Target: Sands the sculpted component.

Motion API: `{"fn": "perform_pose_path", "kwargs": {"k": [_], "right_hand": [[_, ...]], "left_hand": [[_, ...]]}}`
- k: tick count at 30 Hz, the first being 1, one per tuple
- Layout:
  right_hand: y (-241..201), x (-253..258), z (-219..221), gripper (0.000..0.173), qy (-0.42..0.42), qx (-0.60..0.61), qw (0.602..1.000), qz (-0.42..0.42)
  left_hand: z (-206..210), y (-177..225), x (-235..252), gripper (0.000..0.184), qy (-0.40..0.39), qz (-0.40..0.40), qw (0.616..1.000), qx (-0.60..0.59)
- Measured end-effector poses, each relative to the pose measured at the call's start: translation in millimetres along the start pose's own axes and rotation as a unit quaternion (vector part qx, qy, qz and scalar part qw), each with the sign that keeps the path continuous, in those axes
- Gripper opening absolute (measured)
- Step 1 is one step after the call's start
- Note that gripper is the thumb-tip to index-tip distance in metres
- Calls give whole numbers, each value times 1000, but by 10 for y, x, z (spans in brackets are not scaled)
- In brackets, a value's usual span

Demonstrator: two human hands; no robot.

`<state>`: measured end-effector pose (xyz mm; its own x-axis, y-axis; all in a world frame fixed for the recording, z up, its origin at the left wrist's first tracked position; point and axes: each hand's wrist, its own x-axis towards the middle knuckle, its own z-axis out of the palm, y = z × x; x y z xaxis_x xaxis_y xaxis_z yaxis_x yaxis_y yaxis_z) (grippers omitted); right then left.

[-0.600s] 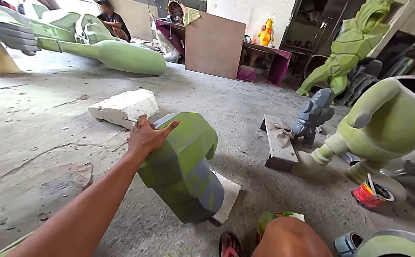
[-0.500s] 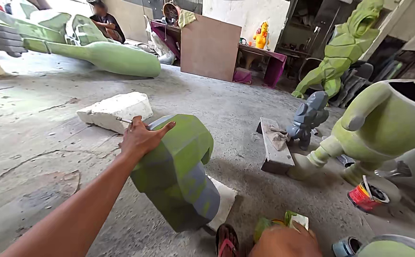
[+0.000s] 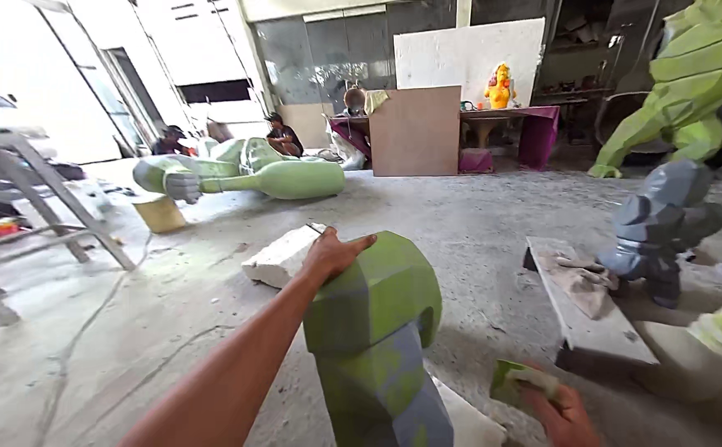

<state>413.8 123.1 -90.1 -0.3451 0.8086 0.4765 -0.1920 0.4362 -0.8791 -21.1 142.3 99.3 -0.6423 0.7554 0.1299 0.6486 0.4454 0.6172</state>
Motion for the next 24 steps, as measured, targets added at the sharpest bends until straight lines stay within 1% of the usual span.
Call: {"fn": "perform_pose_path", "kwargs": {"k": [2, 4, 7, 11, 14, 17, 19, 21, 24], "right_hand": [[169, 343, 386, 23, -80, -48, 990, -104], [312, 607, 737, 27, -130, -80, 972, -176], [513, 860, 1091, 34, -168, -127, 952, -224], [769, 1033, 1338, 45, -173, -191, 931, -258], [831, 1027, 1363, 48, -144, -261, 906, -299], [915, 957, 1222, 42, -136, -304, 882, -332], [985, 935, 1078, 39, -146, -310, 872, -349], [1004, 977, 975, 37, -141, -280, 882, -351], [841, 1098, 1017, 44, -135, -224, 910, -323]], "left_hand": [[-21, 43, 107, 112, -14, -9, 1000, 8], [-27, 84, 218, 111, -22, -20, 999, 25], [-20, 150, 382, 108, -26, -31, 998, 38], [13, 256, 533, 106, -41, -40, 997, 48], [22, 304, 646, 108, -42, -45, 996, 62], [54, 284, 764, 113, -41, -53, 996, 61], [63, 298, 789, 111, -44, -52, 996, 51], [66, 325, 791, 108, -40, -45, 997, 56], [78, 345, 798, 105, -41, -30, 997, 61]]}}
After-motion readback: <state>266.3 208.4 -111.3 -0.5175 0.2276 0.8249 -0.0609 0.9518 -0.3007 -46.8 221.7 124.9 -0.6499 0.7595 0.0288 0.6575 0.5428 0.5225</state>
